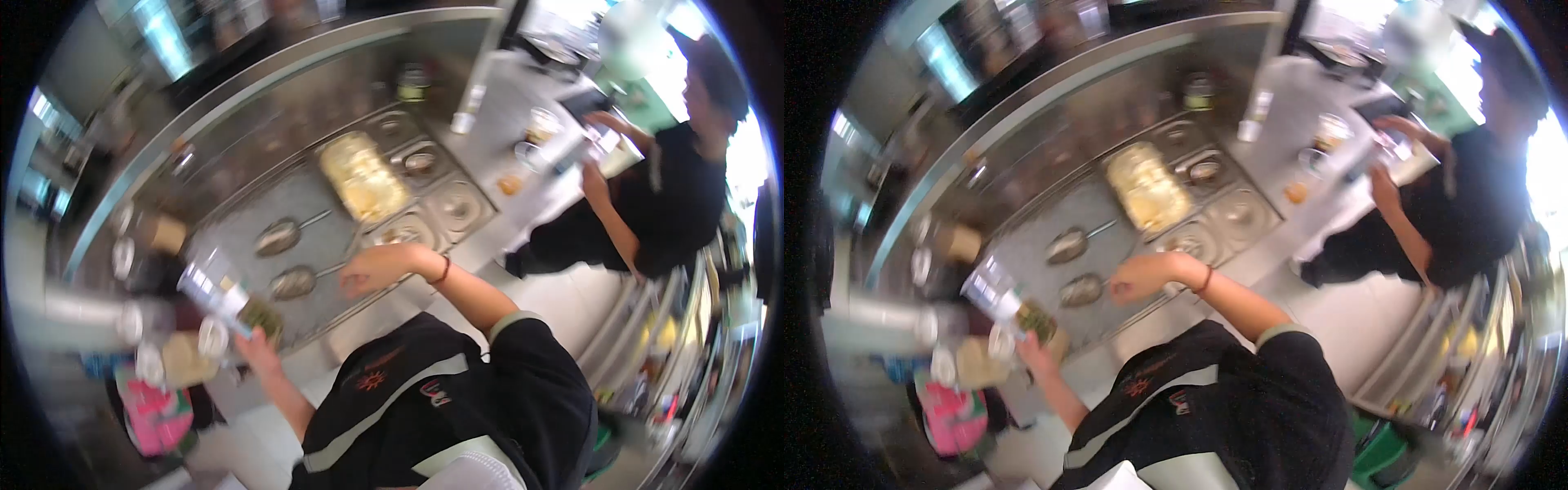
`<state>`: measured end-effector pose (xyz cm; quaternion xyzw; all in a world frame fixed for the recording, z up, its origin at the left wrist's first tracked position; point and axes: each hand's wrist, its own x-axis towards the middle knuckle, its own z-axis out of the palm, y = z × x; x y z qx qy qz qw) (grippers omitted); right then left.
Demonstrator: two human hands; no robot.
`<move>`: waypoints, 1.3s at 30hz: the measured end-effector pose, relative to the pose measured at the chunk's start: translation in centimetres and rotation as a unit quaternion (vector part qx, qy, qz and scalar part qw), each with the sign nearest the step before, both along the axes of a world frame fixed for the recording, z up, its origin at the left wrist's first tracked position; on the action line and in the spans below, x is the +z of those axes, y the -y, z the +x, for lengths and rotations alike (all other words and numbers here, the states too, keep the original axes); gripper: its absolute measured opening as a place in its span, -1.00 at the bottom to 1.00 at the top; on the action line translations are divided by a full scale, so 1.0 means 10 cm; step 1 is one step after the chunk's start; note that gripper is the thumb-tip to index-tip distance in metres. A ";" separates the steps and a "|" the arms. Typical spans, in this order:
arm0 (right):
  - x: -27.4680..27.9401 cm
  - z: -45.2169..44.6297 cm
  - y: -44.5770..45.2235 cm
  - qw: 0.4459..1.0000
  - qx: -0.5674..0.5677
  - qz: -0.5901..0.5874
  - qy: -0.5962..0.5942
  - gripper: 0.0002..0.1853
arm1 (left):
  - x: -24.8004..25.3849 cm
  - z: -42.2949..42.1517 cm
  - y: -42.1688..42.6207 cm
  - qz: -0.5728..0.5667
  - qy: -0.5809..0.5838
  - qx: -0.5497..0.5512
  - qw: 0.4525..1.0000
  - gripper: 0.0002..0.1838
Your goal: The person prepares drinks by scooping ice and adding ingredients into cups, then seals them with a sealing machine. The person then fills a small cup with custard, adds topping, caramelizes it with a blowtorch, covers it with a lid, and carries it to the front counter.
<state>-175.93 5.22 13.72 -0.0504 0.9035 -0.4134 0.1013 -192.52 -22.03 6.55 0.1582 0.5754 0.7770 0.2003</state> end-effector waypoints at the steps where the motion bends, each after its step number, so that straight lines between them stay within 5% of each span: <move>1: -0.06 -0.15 0.09 0.996 0.056 0.026 0.057 -0.62 | 0.18 0.11 -0.06 -0.013 -0.037 0.028 0.999 -0.37; 4: -0.61 -0.57 0.39 0.980 0.187 0.025 0.067 -0.60 | 0.54 0.24 -0.13 -0.030 -0.107 0.020 0.994 -0.37; 7: -1.07 -1.00 0.60 0.981 0.184 -0.005 0.063 -0.56 | 0.75 0.30 -0.16 0.016 -0.087 0.033 0.996 -0.36; 10: -1.29 -1.28 0.73 0.985 0.031 0.146 0.084 -0.50 | 0.95 0.36 -0.06 0.030 -0.057 0.038 0.997 -0.36; 13: -1.30 -1.45 0.73 0.990 -0.076 0.050 0.106 -0.28 | 1.08 0.39 0.02 0.020 -0.054 0.052 0.997 -0.35; 15: -1.45 -1.51 0.81 0.969 -0.124 0.118 0.181 -0.28 | 1.06 0.40 0.09 -0.007 -0.065 0.075 0.995 -0.36; 17: -1.70 -1.52 0.86 0.934 -0.175 0.185 0.252 -0.28 | 0.98 0.38 0.16 -0.018 -0.062 0.089 0.994 -0.35; 20: -2.66 -1.53 0.67 0.933 -0.232 0.195 0.196 -0.35 | 0.96 0.38 0.21 -0.019 -0.038 0.107 0.993 -0.35; 23: -2.57 -1.51 0.55 0.956 -0.165 0.076 0.229 -0.40 | 0.84 0.32 0.27 -0.031 -0.035 0.133 0.990 -0.35; 26: -1.79 -1.23 0.45 0.918 -0.256 -0.026 0.302 -0.40 | 0.69 0.25 0.29 -0.037 -0.029 0.153 0.987 -0.33; 29: -1.96 -0.81 0.12 0.922 -0.247 -0.021 0.297 -0.41 | 0.54 0.18 0.27 -0.016 0.000 0.153 0.988 -0.29; 31: -2.21 -0.69 0.03 0.928 -0.262 0.118 0.235 -0.43 | 0.45 0.11 0.24 -0.001 0.006 0.157 0.988 -0.23; 35: -2.32 -1.29 0.38 0.940 -0.259 0.158 0.157 -0.57 | 0.31 0.08 0.28 0.025 0.057 0.122 0.991 -0.16; 36: -2.73 -1.44 0.44 0.946 -0.274 0.146 0.096 -0.58 | 0.31 0.09 0.26 0.021 0.062 0.129 0.989 -0.16; 38: -3.20 -1.71 0.54 0.953 -0.277 0.117 0.034 -0.60 | 0.32 0.12 0.24 -0.035 -0.020 0.146 0.988 -0.13; 39: -3.23 -1.84 0.59 0.956 -0.271 0.102 0.033 -0.61 | 0.22 0.06 0.30 -0.129 -0.149 0.129 0.972 -0.13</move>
